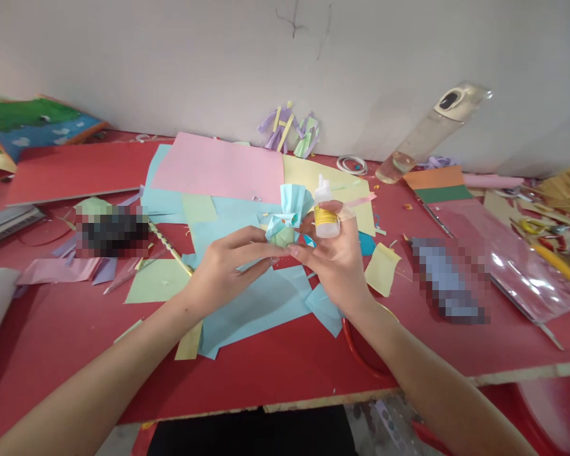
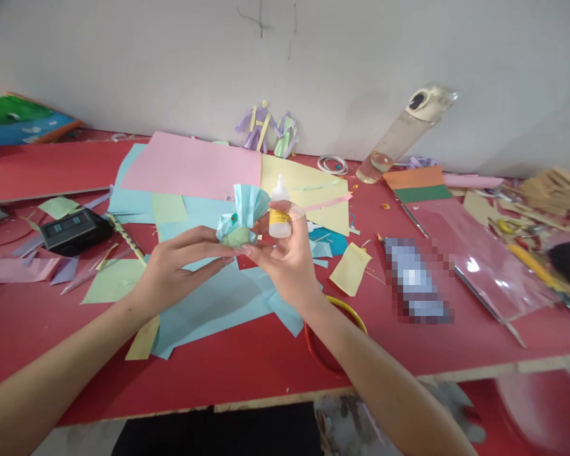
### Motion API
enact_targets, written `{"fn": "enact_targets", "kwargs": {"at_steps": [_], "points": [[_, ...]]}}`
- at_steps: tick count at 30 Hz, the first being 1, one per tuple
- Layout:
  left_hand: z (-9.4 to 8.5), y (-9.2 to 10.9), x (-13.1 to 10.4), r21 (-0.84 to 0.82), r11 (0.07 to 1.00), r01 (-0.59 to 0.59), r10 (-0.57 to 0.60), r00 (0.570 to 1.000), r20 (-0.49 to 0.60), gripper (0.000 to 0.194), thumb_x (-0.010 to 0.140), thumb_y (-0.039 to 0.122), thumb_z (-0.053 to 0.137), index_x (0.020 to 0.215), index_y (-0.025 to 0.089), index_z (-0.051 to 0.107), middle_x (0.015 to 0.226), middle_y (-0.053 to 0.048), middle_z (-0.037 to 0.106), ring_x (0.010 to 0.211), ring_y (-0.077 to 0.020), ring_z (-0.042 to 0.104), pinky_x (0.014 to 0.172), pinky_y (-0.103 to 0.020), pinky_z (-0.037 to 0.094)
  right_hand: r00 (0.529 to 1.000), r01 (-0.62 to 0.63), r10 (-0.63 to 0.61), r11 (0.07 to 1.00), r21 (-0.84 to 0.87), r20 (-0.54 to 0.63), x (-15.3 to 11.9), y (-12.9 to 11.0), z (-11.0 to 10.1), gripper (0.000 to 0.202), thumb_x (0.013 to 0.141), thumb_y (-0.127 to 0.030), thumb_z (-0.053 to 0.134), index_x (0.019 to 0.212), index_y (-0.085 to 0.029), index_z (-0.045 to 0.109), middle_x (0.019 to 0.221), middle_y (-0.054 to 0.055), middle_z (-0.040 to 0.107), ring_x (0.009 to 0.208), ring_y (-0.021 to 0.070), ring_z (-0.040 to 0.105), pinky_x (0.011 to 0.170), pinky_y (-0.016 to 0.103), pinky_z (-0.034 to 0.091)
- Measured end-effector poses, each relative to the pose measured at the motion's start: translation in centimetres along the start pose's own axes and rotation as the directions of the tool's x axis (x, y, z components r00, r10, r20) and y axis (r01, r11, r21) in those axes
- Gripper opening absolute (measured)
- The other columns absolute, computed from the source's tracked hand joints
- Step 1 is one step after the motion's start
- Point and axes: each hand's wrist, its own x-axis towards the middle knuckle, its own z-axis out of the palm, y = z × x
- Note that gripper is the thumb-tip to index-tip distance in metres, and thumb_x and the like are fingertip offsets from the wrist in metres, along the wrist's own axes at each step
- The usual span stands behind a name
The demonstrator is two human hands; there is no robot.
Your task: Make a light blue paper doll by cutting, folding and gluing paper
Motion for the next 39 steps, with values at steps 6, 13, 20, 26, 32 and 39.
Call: {"fn": "enact_targets", "kwargs": {"at_steps": [6,13,20,26,32,39], "points": [[0.4,-0.2,-0.2,0.099,0.994,-0.056,0.062,0.996,-0.062,0.024,0.089,0.006,0.059,0.095,0.024,0.073,0.087,-0.003,0.064,0.072,-0.0111,0.063,0.066,-0.021,0.051,1.0,-0.023,0.023,0.999,0.048,0.005,0.0,-0.2,0.3,0.056,0.073,-0.023,0.08,0.115,-0.035,0.045,0.098,-0.002,0.052,0.097,0.018,0.062,0.08,0.037,0.06],[0.7,-0.4,-0.6,0.212,0.973,-0.089,0.112,0.989,-0.1,0.024,0.089,0.01,0.059,0.096,0.028,0.073,0.086,-0.002,0.064,0.07,-0.0109,0.064,0.063,-0.021,0.051,0.999,-0.025,0.022,0.998,0.051,0.046,-0.1,-0.2,0.3,0.053,0.076,-0.027,0.078,0.115,-0.036,0.044,0.096,-0.002,0.052,0.096,0.0187,0.063,0.08,0.04,0.061],[0.9,-0.4,-0.7,0.202,0.978,-0.053,0.077,0.991,-0.112,0.023,0.092,0.013,0.056,0.094,0.029,0.073,0.084,-0.001,0.063,0.067,-0.0103,0.063,0.062,-0.021,0.05,0.999,-0.04,0.038,0.998,0.047,0.037,-0.2,-0.2,0.5,0.053,0.076,-0.028,0.078,0.116,-0.036,0.045,0.097,-0.002,0.051,0.097,0.0189,0.062,0.074,0.037,0.062],[0.9,0.1,-0.4,0.116,0.993,-0.027,0.039,0.994,-0.1,0.024,0.089,0.006,0.056,0.095,0.025,0.071,0.084,-0.002,0.06,0.07,-0.0119,0.061,0.062,-0.023,0.049,0.999,-0.041,0.041,0.997,0.073,-0.004,-0.2,-0.1,0.5,0.054,0.073,-0.027,0.081,0.116,-0.035,0.048,0.096,-0.002,0.052,0.095,0.0175,0.063,0.076,0.035,0.061],[0.3,0.8,-0.4,-0.2,0.956,0.212,-0.214,0.977,0.015,0.032,0.092,0.006,0.044,0.11,0.022,0.065,0.089,-0.004,0.067,0.078,-0.0137,0.065,0.073,-0.028,0.055,0.999,-0.005,0.004,1.0,-0.019,-0.048,0.0,0.0,0.2,0.055,0.072,-0.032,0.082,0.116,-0.035,0.049,0.096,-0.001,0.055,0.093,0.0181,0.065,0.079,0.037,0.06],[0.1,0.9,-0.3,-0.206,0.924,0.323,-0.328,0.945,0.011,0.029,0.09,0.008,0.054,0.112,0.023,0.064,0.093,-0.002,0.071,0.079,-0.0133,0.069,0.077,-0.027,0.057,1.0,-0.017,0.017,1.0,-0.023,-0.025,0.1,0.3,-0.1,0.056,0.073,-0.028,0.08,0.118,-0.037,0.047,0.098,-0.002,0.053,0.094,0.0177,0.063,0.08,0.038,0.059]]}}
